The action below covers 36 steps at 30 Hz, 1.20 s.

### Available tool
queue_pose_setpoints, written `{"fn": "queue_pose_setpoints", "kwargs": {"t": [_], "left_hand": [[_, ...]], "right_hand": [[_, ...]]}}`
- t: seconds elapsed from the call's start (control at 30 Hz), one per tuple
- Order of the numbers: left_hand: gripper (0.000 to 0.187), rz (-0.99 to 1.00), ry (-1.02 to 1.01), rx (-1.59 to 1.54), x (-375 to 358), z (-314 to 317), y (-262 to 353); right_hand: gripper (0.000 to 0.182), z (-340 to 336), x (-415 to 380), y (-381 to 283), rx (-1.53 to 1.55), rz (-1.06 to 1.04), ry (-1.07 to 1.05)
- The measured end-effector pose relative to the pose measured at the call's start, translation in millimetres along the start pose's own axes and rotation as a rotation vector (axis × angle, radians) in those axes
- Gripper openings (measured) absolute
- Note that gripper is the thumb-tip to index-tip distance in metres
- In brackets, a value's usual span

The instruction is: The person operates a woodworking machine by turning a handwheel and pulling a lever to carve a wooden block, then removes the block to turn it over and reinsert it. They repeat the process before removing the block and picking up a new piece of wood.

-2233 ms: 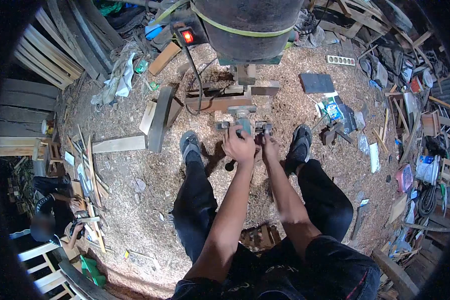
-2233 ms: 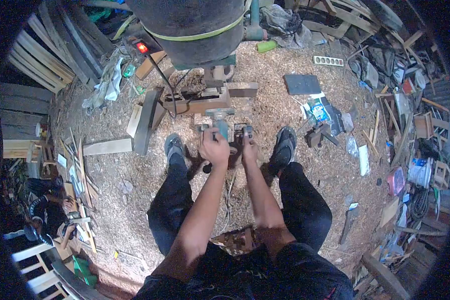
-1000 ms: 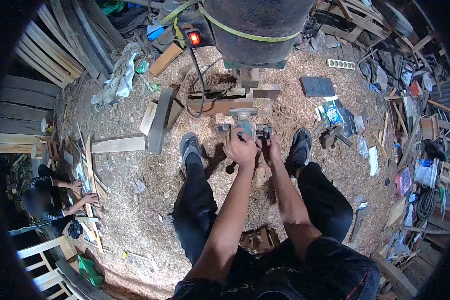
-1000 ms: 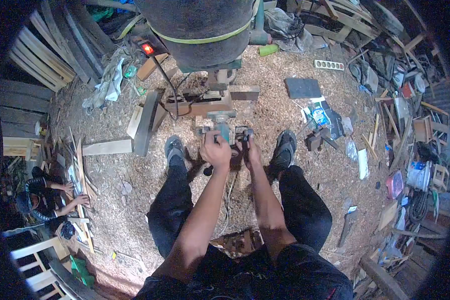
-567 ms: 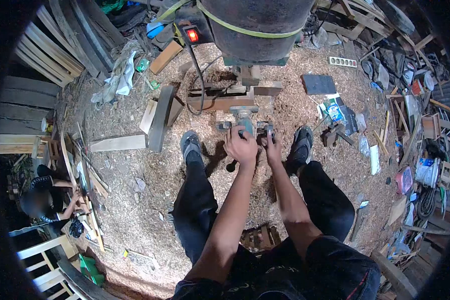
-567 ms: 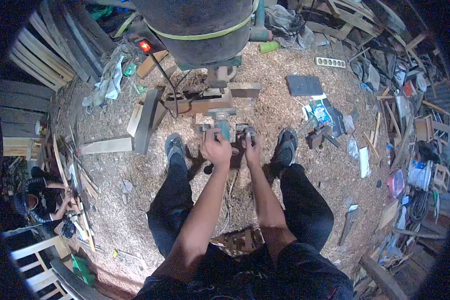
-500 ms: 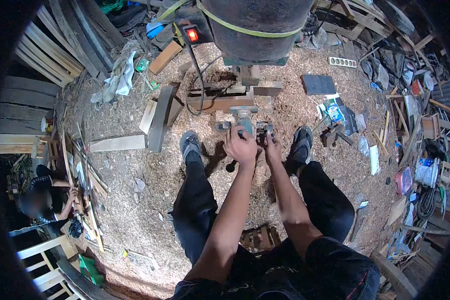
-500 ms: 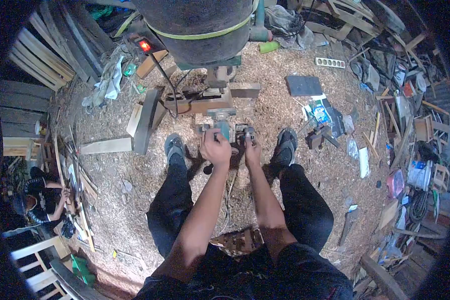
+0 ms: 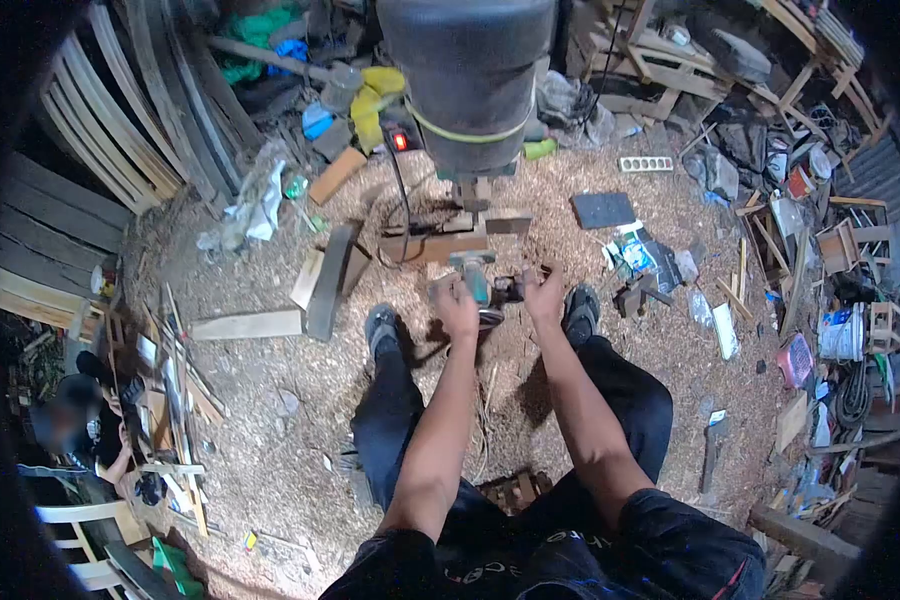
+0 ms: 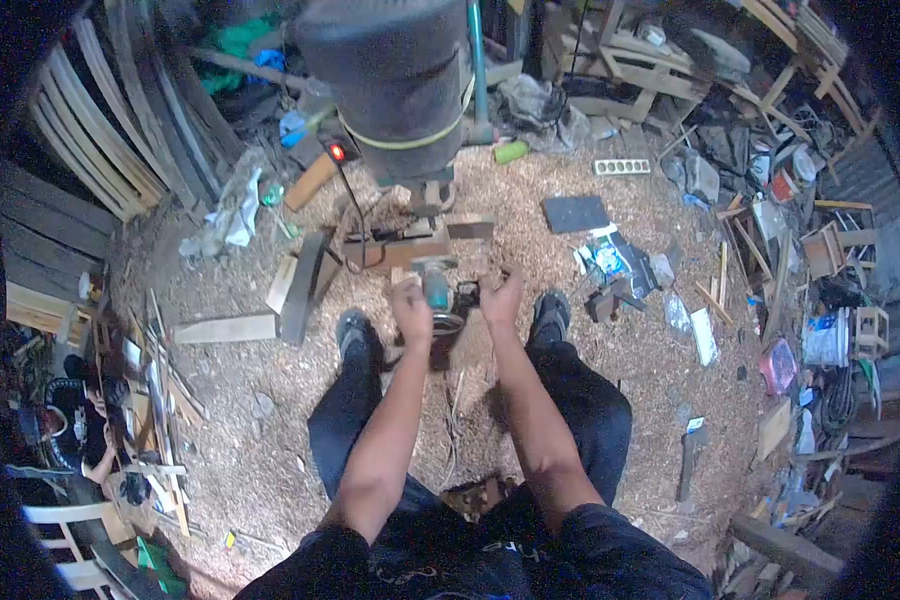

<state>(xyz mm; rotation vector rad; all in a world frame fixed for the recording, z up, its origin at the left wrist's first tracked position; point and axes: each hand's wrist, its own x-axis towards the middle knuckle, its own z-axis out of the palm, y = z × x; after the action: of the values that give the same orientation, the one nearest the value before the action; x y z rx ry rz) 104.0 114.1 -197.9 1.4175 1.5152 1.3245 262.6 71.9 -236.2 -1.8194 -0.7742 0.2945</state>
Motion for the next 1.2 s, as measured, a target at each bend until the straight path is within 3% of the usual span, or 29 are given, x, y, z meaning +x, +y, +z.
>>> {"fn": "queue_pose_setpoints", "kwargs": {"t": [0.03,0.1,0.23,0.3,0.37,0.4,0.5,0.53,0.63,0.67,0.7,0.77,0.83,0.97,1.07,1.2], "left_hand": [[0.020,0.037,0.054,-0.034,10.3,-3.3,3.2],[0.024,0.105,0.155,-0.103,27.2,-30.9,88.3],[0.032,0.630,0.333,-0.247,83.0,-63.2,245.8],[0.030,0.873,0.336,-0.447,112.7,-68.5,324.4],[0.028,1.069,0.291,-0.265,132.5,-78.0,383.7],[0.023,1.102,0.269,-0.252,143.6,-71.1,403.1],[0.019,1.093,0.263,0.046,157.7,-47.5,415.4],[0.016,1.134,0.260,-0.026,165.4,-40.7,408.5],[0.016,1.121,0.257,-0.010,166.4,-39.3,406.8],[0.016,1.125,0.274,-0.002,166.3,-38.7,406.4],[0.016,1.121,0.275,-0.014,165.8,-38.1,404.5],[0.017,1.123,0.277,-0.038,168.6,-36.2,404.1],[0.018,1.126,0.291,-0.040,169.4,-35.0,402.7],[0.018,1.176,0.332,-0.077,175.3,-31.8,400.4],[0.018,1.210,0.342,-0.088,178.6,-30.1,398.1],[0.014,1.173,0.319,-0.153,178.2,-23.9,390.6]], "right_hand": [[0.046,-8.8,11.8,-32.2,0.070,-0.024,0.027],[0.041,-26.7,33.2,-88.9,0.206,-0.068,0.078],[0.032,-72.3,77.4,-231.2,0.451,-0.249,0.109],[0.027,-84.8,115.2,-287.2,0.573,-0.402,0.062],[0.025,-97.5,142.9,-350.8,0.786,-0.314,0.005],[0.026,-93.8,167.6,-365.6,0.748,-0.318,0.019],[0.030,-69.6,247.9,-386.8,0.624,-0.258,-0.004],[0.039,-68.1,264.3,-391.2,0.595,-0.174,-0.095],[0.070,-30.4,353.4,-368.0,0.248,-0.303,-0.190],[0.086,-25.6,366.8,-363.0,0.245,-0.199,-0.425],[0.095,-10.3,373.3,-357.3,0.252,-0.190,-0.357],[0.106,7.6,389.5,-351.2,0.212,-0.103,-0.433],[0.107,41.6,431.7,-334.5,0.371,-0.143,-0.624],[0.084,35.5,437.9,-374.7,0.209,-0.323,-0.368],[0.069,-6.9,393.9,-439.1,0.572,-0.085,-0.504],[0.067,-31.3,368.0,-470.7,0.548,-0.105,-0.316]]}}
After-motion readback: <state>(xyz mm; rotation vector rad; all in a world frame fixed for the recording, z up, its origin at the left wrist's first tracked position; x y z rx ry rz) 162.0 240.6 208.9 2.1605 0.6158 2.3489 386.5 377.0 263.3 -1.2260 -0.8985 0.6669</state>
